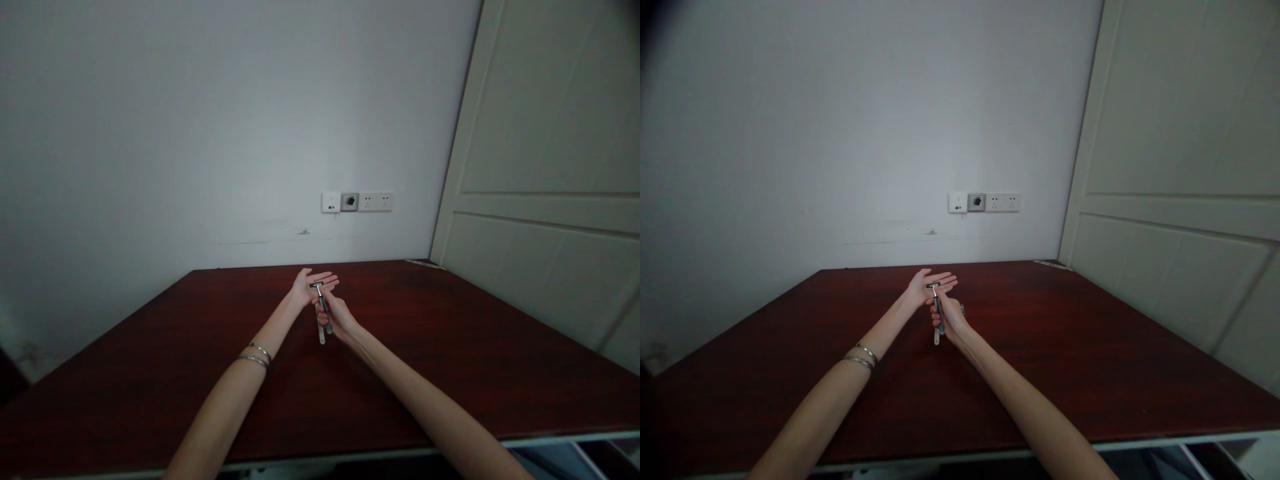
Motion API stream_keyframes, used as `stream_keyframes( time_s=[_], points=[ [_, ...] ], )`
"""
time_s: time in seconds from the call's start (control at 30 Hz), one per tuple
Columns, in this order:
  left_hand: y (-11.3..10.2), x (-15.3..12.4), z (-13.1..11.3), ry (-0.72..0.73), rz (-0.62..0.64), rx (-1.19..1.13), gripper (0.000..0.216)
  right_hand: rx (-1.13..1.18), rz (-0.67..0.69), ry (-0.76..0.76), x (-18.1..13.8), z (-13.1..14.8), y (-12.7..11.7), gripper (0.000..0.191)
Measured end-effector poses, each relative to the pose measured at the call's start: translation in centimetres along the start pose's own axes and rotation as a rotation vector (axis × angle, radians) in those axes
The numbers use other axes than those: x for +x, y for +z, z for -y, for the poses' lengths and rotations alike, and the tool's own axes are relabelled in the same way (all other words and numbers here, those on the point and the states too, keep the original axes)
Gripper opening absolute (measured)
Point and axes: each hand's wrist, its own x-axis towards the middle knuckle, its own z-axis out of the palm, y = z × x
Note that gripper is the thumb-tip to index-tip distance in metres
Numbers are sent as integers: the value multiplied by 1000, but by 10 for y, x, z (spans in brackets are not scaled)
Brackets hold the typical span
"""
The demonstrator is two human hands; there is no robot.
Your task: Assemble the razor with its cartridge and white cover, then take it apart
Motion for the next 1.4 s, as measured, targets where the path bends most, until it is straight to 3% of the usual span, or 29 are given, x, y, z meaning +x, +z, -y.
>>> stream_keyframes(
  time_s=[0.23, 0.5, 0.63, 0.97, 1.23, 1.4],
  points=[
    [8, -13, 4, -2, 2, -95, 60, -59, -146, -47, 1, -1, 4, 37],
    [6, -12, 7, 28, 1, -36, 55, -74, -163, -88, 1, -3, 2, 40],
    [-10, -3, 3, 27, -24, 20, 54, -60, -130, -97, -1, -1, 3, 40],
    [-86, -8, -14, 69, -202, 436, 61, -73, -77, -113, 4, -4, -2, 42],
    [-95, -9, -17, 63, -206, 504, 66, -67, -83, -117, 0, -4, 0, 38],
    [-83, -12, -21, 237, -374, 612, 57, -33, -56, -161, 7, -5, -7, 37]
  ],
)
